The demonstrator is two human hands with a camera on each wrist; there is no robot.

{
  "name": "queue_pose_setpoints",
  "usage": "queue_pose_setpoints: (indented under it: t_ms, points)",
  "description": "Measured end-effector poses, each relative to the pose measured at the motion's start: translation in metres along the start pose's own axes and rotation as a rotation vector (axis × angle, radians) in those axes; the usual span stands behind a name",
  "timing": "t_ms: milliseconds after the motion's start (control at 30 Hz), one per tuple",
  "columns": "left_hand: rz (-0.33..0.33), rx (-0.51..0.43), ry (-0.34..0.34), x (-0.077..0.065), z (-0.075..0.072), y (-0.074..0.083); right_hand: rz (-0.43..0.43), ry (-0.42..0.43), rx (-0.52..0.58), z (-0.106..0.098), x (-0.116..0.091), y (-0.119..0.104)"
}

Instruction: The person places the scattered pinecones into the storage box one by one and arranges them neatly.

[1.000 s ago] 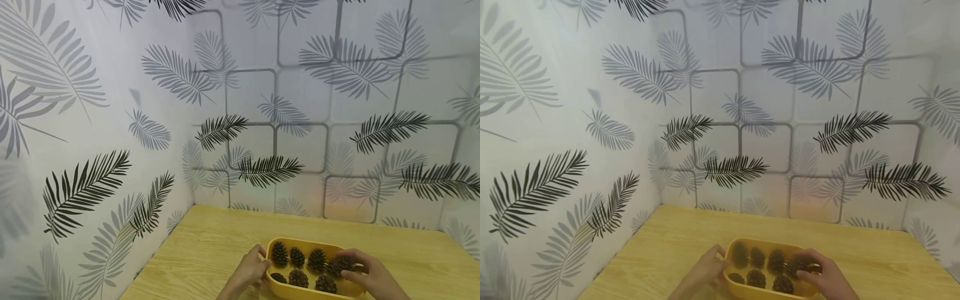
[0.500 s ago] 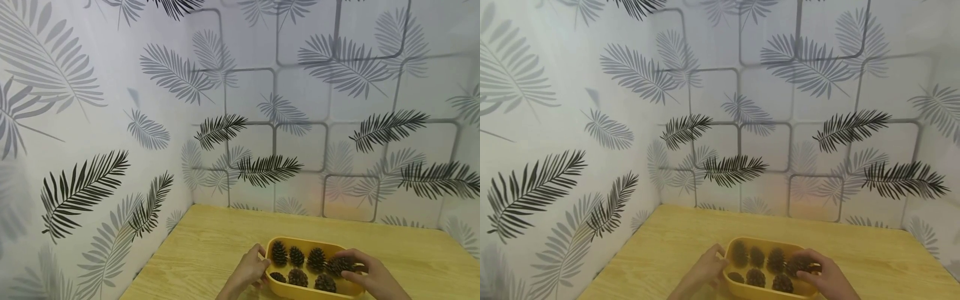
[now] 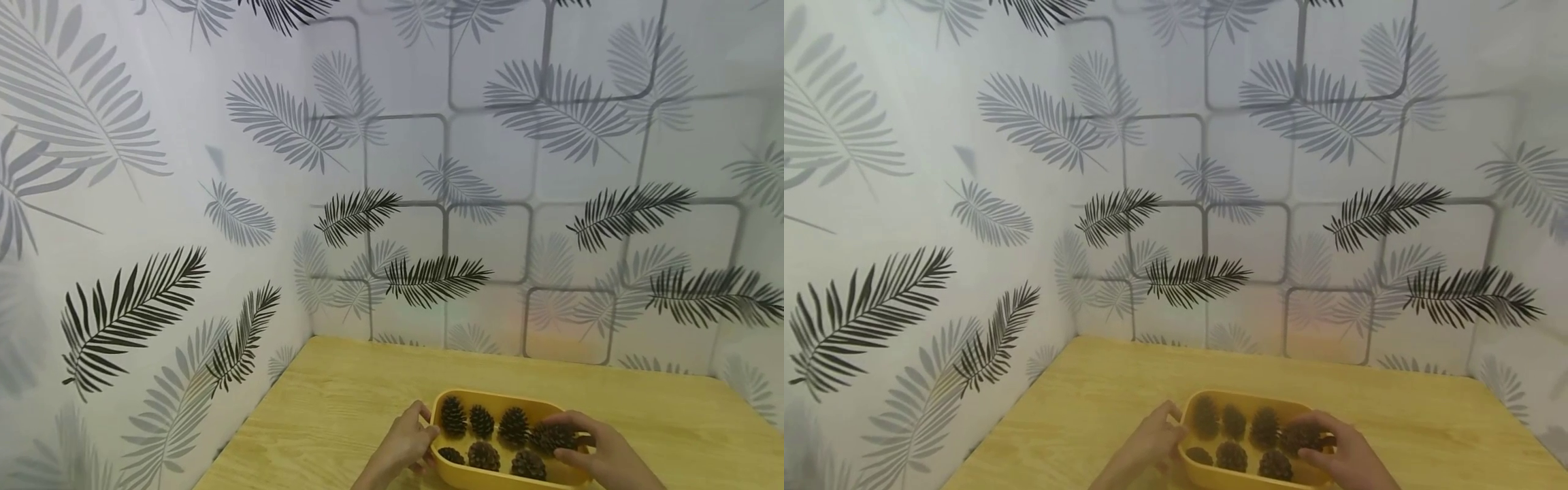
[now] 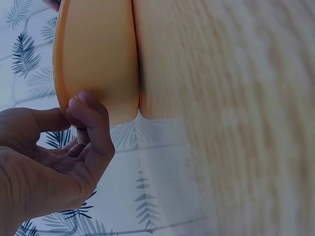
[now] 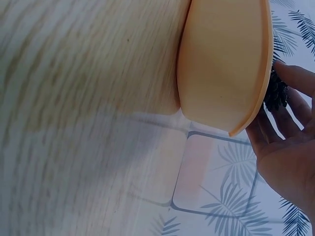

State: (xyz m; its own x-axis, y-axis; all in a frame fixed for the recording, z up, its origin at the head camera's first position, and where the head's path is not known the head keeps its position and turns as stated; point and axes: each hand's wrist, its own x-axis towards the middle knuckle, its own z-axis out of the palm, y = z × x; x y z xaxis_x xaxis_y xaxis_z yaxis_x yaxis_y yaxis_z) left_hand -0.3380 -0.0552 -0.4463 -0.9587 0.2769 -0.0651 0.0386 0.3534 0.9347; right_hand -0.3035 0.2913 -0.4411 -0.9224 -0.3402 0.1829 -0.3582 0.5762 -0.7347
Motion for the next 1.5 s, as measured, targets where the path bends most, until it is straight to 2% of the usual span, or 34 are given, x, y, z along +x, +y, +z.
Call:
queue_pose_setpoints:
  t_ms: [200, 567, 1267, 1367, 1500]
  points:
    - [0.009, -0.004, 0.004, -0.001, 0.000, 0.001, 0.012, -0.007, 0.001, -0.001, -0.001, -0.002]
    - [0.023, -0.003, 0.010, -0.003, 0.001, 0.003, -0.034, -0.050, -0.017, 0.000, -0.004, 0.001]
    - [0.004, 0.018, 0.005, -0.001, 0.002, 0.000, 0.027, -0.038, -0.030, 0.008, -0.006, 0.003]
    - [-0.004, 0.021, 0.005, -0.001, 0.002, 0.000, 0.027, -0.034, 0.001, 0.011, -0.008, 0.004]
    - [-0.015, 0.020, 0.008, -0.002, 0.002, 0.001, 0.014, -0.017, -0.033, 0.014, -0.008, 0.003]
